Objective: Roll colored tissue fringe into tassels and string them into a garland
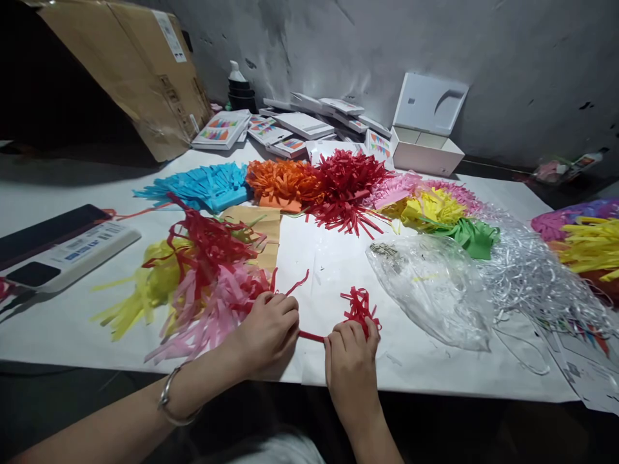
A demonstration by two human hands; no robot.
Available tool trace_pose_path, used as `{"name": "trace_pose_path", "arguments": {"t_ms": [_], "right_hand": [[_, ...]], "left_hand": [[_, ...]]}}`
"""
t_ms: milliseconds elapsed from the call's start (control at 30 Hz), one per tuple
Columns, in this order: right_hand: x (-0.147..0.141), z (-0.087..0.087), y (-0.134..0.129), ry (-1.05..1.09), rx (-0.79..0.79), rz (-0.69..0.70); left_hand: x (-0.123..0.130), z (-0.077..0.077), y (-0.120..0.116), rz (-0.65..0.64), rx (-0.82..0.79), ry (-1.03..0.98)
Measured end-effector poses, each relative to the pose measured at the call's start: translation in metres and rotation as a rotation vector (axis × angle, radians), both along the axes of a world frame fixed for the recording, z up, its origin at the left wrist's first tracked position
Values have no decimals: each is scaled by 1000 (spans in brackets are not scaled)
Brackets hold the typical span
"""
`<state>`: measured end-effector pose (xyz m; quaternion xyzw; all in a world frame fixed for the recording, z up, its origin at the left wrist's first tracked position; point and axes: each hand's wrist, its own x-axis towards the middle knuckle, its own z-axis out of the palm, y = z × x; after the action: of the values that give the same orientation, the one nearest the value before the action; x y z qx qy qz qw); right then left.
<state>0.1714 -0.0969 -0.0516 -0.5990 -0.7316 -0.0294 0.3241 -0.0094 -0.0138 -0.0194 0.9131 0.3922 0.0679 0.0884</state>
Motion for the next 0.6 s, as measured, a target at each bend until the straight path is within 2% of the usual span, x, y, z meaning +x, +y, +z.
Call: {"name": "trace_pose_path", "arguments": {"t_ms": [67,167,267,400,500,600], "right_hand": [[-5,-2,1,9,-12,-70],[-8,-3,1,22,-17,-104],[-10,-1,1,7,-8,-27],[-14,0,7,-73,0,80],[-12,2,12,-158,40,85],[-5,11,9,-153,128,154]], "left_hand": [[1,2,3,-16,32,21],[-2,4,6,-178,85,26],[-4,3,4,-314,146,14],[3,-6,1,-315,186,-23],[6,-7,1,-181,14,-117],[2,5,1,-87,-329,-304]]}}
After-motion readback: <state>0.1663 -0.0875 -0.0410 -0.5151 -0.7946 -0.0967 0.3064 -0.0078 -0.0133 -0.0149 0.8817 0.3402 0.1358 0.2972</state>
